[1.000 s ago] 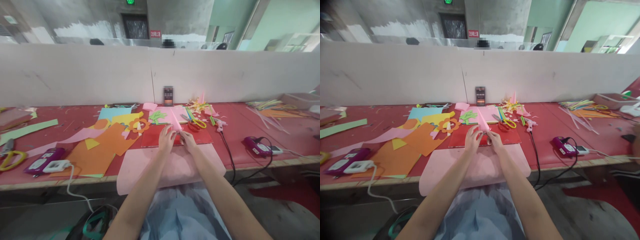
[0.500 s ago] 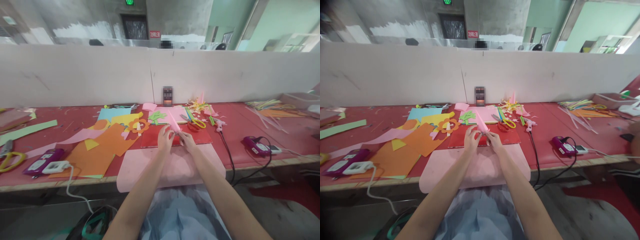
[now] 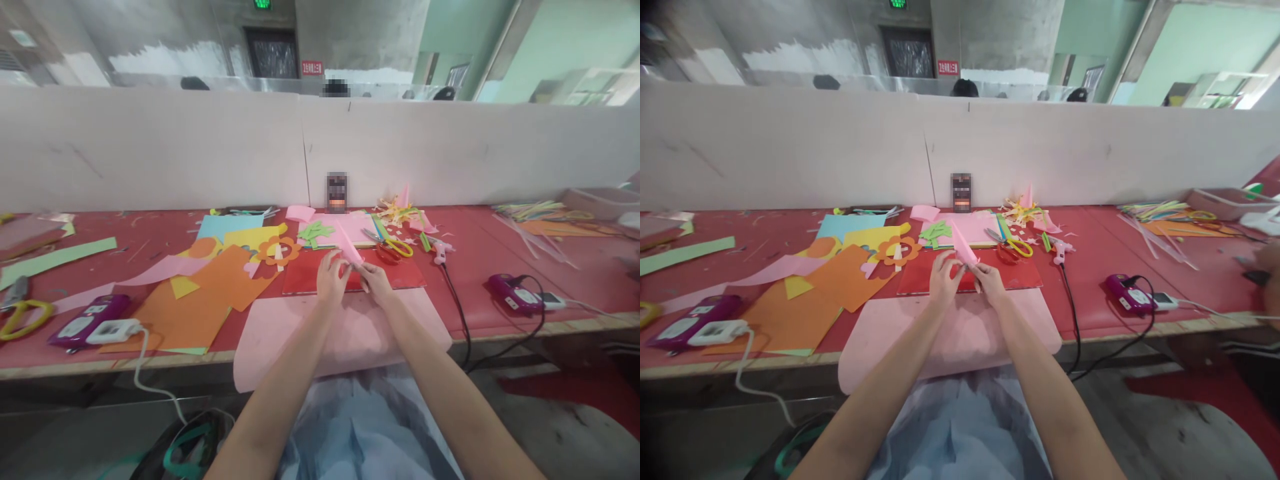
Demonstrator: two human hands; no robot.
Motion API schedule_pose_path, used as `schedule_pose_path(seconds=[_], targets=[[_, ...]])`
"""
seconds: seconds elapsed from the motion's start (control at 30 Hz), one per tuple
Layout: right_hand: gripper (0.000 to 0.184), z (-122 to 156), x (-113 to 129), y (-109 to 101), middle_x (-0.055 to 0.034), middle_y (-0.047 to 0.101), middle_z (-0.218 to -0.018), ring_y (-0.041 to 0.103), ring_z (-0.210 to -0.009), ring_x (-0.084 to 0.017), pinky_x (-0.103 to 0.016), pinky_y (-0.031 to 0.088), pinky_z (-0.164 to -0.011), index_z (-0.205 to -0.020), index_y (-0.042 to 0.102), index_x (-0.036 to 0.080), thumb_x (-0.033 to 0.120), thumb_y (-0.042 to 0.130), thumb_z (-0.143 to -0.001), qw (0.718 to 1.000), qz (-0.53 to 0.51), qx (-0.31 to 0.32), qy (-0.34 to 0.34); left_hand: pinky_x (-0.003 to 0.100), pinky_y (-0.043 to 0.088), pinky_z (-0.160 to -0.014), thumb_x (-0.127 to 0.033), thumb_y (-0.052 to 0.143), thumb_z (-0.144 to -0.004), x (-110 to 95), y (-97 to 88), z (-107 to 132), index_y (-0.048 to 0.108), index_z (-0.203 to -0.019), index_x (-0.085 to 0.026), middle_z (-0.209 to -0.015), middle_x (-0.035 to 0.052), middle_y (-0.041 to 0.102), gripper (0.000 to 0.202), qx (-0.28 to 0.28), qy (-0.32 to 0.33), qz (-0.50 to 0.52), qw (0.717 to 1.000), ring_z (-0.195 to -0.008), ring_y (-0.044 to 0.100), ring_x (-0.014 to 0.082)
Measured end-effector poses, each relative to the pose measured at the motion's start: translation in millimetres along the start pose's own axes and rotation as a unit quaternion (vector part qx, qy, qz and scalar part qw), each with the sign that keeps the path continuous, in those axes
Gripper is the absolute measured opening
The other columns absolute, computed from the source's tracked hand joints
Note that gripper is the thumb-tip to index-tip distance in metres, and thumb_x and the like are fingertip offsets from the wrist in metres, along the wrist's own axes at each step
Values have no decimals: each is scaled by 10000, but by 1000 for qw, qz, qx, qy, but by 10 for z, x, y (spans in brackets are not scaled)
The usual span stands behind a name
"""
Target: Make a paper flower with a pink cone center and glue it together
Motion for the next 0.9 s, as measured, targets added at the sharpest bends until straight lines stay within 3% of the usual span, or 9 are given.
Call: schedule_pose_path(seconds=[0.2, 0.6, 0.73, 0.9], targets=[[351, -30, -32, -27, 77, 400, -312, 234, -252, -39, -212, 106, -319, -664, 606, 169, 519, 608, -653, 1000, -10, 5, 4, 360, 420, -909, -252, 556, -760, 5, -17, 1, 529, -925, -180, -1124, 106, 506, 183, -5, -15, 24, 1000, -1077, 478, 199], [355, -35, -64, -52, 71, 419, -325, 302, -271, -54, -205, 187, -321, -617, 564, 183, 528, 647, -599, 998, -54, -7, 23, 382, 410, -917, -237, 543, -753, -62, 63, 1, 494, -998, -180, -1198, 121, 462, 257, 25, 10, 24, 999, -1121, 444, 224], [338, -54, -93, -55, 69, 430, -332, 313, -277, -53, -205, 191, -323, -632, 577, 181, 508, 657, -599, 998, -57, -4, 31, 392, 370, -966, -270, 533, -768, 4, 71, 2, 475, -1069, -185, -1240, 128, 426, 318, 26, -21, 60, 998, -1174, 402, 218], [330, -65, -97, -50, 78, 409, -336, 293, -279, -44, -206, 192, -321, -602, 566, 179, 492, 669, -589, 997, -64, -6, 31, 400, 350, -988, -345, 559, -753, 167, 154, 12, 316, -1273, -201, -1286, 136, 400, 592, 36, -88, 144, 985, -1212, 376, 226]])
Point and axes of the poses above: each hand's wrist, its own z-axis away from the middle knuckle, its own y-axis out of the palm, x = y × z, the point moved 9 cm from there along -z, towards the middle knuckle
